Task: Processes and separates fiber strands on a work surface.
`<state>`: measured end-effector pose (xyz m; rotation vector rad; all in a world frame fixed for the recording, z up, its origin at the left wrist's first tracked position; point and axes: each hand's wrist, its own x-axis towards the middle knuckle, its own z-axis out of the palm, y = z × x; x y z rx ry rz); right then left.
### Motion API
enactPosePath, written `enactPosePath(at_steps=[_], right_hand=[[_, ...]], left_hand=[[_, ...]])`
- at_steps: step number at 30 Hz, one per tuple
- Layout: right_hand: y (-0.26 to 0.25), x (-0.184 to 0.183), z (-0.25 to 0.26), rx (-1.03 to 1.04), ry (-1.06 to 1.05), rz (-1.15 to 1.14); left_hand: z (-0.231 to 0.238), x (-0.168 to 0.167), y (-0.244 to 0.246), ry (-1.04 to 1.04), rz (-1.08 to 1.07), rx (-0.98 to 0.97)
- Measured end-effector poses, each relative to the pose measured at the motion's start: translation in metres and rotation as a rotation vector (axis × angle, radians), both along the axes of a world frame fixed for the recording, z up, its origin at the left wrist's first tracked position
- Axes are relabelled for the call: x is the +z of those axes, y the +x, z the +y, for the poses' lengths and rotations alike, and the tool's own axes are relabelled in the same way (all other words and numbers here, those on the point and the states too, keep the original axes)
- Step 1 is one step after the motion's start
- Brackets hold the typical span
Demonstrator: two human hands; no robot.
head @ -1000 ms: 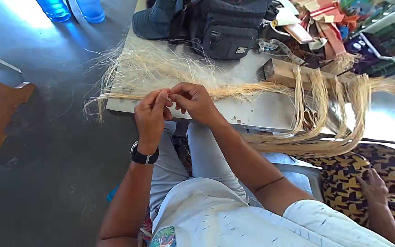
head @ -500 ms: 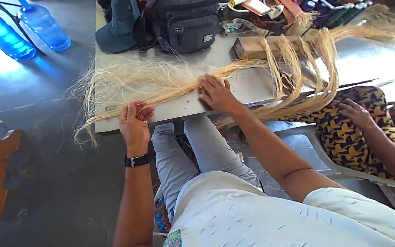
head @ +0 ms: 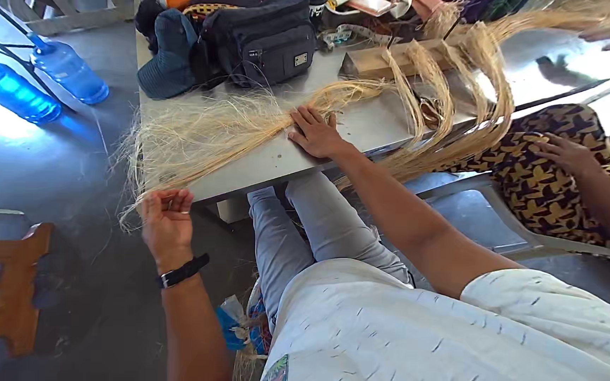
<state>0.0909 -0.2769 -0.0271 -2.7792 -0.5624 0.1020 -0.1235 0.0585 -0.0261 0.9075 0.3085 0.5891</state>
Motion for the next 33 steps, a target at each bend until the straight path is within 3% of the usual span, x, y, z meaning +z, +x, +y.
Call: enactPosePath(at_steps=[7,11,17,21,24,26,29,33], right_hand=[[0.002,-0.008,-0.001,-0.007,0.002,-0.045],[0.001,-0.009,-0.003,-0.013,0.008,-0.073],[0.002,-0.012,-0.007,-0.013,0.069,-0.104],[-0.001,-0.010,-0.013,0.024,0.317,-0.190],[-0.012,-0.007,-0.021,0.004,0.581,-0.495],[-0.016,-0.003,-0.029,-0.057,0.619,-0.645],[-0.001,-0.001,-0.050,-0.130,0.458,-0.607],[0.040,0.000,-0.083,-0.065,0.088,-0.163]], left_hand=[[0.070,0.018,-0.080,0.066,0.141,0.314],[0.072,0.024,-0.092,0.060,0.147,0.260],[0.069,0.035,-0.086,-0.006,-0.057,0.177],[0.065,0.041,-0.085,-0.016,-0.174,0.149],[0.061,0.040,-0.082,-0.035,-0.217,0.120],[0.058,0.036,-0.082,-0.058,-0.228,0.098],[0.054,0.037,-0.083,-0.054,-0.242,0.085],[0.050,0.032,-0.082,-0.065,-0.268,0.059]])
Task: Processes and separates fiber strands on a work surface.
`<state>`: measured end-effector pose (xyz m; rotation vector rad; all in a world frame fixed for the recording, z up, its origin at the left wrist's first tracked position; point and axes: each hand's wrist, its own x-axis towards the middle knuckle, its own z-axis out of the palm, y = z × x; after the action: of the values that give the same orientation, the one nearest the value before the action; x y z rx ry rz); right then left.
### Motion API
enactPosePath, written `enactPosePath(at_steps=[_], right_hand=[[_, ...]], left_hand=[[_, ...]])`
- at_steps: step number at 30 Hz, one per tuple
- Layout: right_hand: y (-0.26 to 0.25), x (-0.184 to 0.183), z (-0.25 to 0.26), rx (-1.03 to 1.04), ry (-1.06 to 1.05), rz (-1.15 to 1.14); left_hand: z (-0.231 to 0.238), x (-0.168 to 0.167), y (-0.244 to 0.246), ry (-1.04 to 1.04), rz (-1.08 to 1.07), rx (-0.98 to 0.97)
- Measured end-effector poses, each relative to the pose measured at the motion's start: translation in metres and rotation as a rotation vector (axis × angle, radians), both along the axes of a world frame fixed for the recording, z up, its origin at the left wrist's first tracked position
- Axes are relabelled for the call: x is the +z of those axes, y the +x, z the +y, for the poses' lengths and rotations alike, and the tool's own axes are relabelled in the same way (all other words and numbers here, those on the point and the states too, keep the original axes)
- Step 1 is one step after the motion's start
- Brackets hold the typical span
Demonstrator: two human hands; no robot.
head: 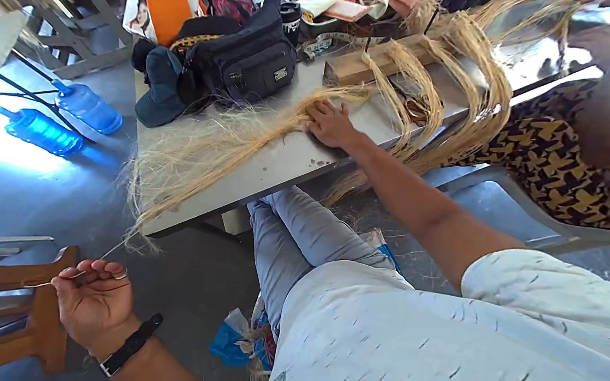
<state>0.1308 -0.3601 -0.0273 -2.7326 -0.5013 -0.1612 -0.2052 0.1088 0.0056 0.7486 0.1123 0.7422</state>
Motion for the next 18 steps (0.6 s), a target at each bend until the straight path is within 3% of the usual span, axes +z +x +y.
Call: enactPosePath(at_steps=[5,11,15,18], right_hand=[[0.018,-0.006,0.000,-0.072,-0.070,0.085],[0.017,-0.002,0.003,-0.116,-0.078,0.115],[0.022,-0.002,0.006,-0.145,-0.077,0.115],[0.028,-0.002,0.008,-0.180,-0.086,0.117]], left_hand=[[0.001,-0.014,0.008,-0.029,0.097,-0.053],[0.005,-0.012,-0.001,0.155,0.343,0.153],[0.045,-0.007,-0.039,0.216,0.370,0.265],[0.059,0.004,-0.075,0.152,0.425,0.477]])
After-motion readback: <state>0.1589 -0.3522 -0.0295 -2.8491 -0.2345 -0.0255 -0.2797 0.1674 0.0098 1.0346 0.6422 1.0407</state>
